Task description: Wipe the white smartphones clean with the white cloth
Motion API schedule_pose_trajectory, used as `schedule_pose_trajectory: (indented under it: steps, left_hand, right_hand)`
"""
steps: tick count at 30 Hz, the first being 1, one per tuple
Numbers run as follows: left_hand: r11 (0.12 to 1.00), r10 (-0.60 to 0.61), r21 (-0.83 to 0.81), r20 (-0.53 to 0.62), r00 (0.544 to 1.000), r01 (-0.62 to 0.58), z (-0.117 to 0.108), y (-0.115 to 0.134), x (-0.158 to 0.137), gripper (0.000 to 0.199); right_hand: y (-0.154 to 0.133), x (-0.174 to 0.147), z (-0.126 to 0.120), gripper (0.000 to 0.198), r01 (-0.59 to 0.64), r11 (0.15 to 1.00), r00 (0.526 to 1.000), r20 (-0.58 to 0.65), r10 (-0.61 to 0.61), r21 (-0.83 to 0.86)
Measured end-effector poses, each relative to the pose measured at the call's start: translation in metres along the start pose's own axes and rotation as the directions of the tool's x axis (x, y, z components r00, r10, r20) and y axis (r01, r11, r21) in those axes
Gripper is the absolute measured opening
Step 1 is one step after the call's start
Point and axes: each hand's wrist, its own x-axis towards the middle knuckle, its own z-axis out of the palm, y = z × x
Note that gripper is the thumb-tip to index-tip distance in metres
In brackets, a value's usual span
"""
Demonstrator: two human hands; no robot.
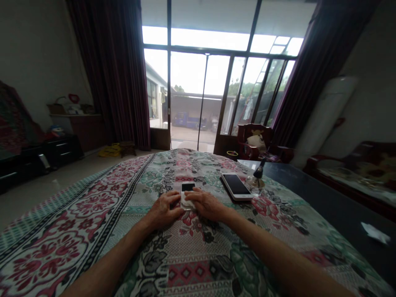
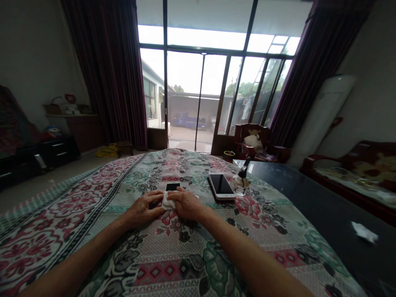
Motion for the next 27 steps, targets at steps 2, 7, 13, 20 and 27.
schedule_pose_trajectory:
  steps: [2, 7, 13, 20, 27]
  left_hand:
    - [1.0, -0.007, 0.001, -0.003, 1.0, 0.007, -0.001, 0.001, 0.001, 0.031]
    - [1.0, -0.022, -0.021, 0.0, 1.0, 0.022, -0.002, 0.003, 0.002, 0.028]
    - [0.999, -0.037, -0.007, -0.011, 0.999, 0.037, -0.001, 0.002, 0.002, 0.034]
    - [1.0, 0.0, -0.025, 0.003, 1.0, 0.0, -0.001, 0.002, 0.001, 0.033]
    - [1.0, -0.015, -0.018, 0.006, 1.0, 0.015, -0.001, 0.003, 0.0, 0.032]
  right_hand:
    - [0.01, 0.015, 0.004, 0.035, -0.026, 1.0, 1.0, -0.012, 0.026, -0.009]
    - [0.026, 0.047, 0.012, 0.036, -0.143, 0.989, 0.988, -0.062, 0.141, -0.027]
    - [0.025, 0.043, 0.012, 0.037, -0.141, 0.99, 0.988, -0.06, 0.14, -0.016]
    - [0.003, -0.006, -0.002, 0.035, -0.05, 0.998, 0.999, -0.009, 0.05, 0.023]
    - [-0.018, -0.039, -0.008, 0.036, -0.028, 0.999, 0.999, 0.023, 0.027, 0.037]
